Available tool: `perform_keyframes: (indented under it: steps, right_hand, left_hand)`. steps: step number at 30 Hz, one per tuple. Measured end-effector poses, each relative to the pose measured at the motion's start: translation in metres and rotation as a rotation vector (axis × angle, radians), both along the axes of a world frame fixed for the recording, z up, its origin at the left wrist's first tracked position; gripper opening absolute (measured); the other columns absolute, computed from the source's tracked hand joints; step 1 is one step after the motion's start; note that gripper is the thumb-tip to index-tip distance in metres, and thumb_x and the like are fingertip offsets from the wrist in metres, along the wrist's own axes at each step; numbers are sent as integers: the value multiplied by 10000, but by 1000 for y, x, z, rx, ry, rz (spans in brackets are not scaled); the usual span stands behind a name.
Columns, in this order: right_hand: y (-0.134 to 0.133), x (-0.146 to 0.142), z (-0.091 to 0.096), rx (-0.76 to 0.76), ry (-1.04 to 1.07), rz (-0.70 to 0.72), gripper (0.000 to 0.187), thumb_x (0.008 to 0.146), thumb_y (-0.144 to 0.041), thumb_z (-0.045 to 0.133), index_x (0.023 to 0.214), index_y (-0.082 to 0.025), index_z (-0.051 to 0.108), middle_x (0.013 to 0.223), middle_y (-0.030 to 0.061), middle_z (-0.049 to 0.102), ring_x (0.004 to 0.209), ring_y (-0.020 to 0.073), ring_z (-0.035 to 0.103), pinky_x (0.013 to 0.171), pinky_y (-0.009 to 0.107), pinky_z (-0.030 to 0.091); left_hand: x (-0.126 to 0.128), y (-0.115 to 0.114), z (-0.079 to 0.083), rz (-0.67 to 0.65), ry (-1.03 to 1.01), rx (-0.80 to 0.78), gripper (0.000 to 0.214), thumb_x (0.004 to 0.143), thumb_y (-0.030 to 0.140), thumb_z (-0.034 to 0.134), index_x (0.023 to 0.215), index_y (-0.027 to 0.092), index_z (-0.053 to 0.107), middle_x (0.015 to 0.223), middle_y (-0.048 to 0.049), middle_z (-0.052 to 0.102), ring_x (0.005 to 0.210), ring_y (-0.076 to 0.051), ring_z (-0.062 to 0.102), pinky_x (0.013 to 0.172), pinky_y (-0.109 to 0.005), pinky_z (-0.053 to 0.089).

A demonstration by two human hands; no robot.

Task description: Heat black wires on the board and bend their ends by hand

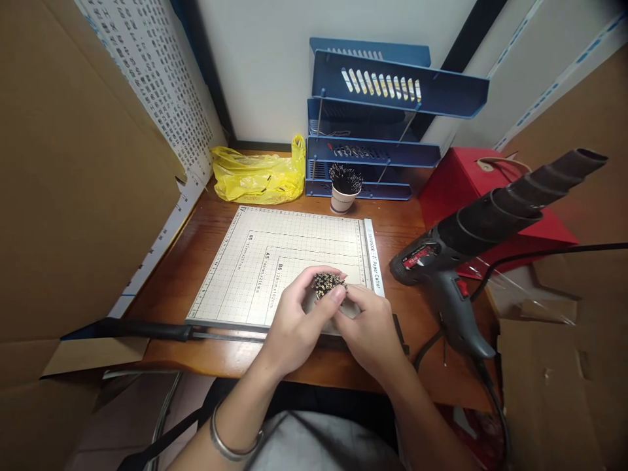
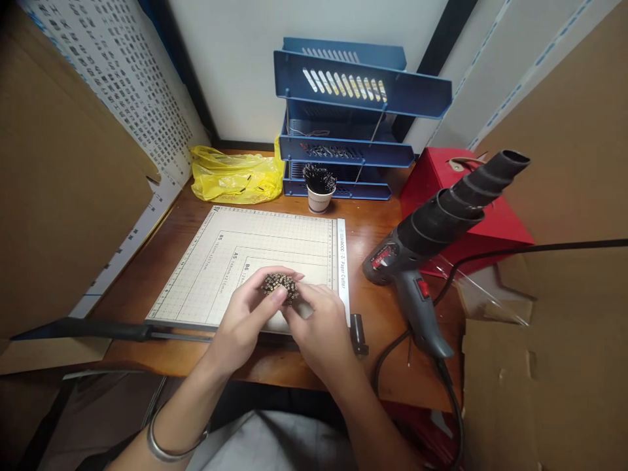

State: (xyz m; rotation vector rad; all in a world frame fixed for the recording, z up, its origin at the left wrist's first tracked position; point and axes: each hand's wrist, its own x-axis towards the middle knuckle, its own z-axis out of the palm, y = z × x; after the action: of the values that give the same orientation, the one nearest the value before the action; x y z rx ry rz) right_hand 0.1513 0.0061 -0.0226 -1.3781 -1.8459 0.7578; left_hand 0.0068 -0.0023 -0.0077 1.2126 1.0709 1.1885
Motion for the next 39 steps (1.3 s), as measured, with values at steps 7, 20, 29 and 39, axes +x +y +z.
perform_keyframes:
  steps: [7,20,29,39]
  right_hand:
    - [1,1,-6,-8,2,-6,92,885,-229,675,824,-208,741,837,23,780,753,191,682,700,290,476]
    - [0,0,-3,36,-10,-26,183,895,-244,610,750,-200,713,750,22,751,694,185,664,654,289,443]
    - [0,1,-5,29,-11,-16,170,896,-234,604,802,-207,742,805,30,773,769,207,703,709,303,474]
    - [2,-3,-5,24,-10,1,113,900,-234,614,859,-188,708,780,26,724,732,191,644,696,301,445]
  left_hand:
    - [1,-1,-2,-22,41,15,278,932,350,693,1170,210,661,1193,-75,720,1145,-244,647,995,-358,495]
    - [2,12,11,-69,79,-50,196,899,334,665,1014,180,705,1037,-71,747,996,-234,687,898,-361,526]
    - [3,12,7,-57,46,-78,210,888,339,708,1006,167,729,1038,-78,772,993,-232,704,887,-350,546]
    - [-2,12,2,-85,-47,-56,260,988,327,581,1058,160,768,1091,-81,783,1052,-215,705,944,-317,541]
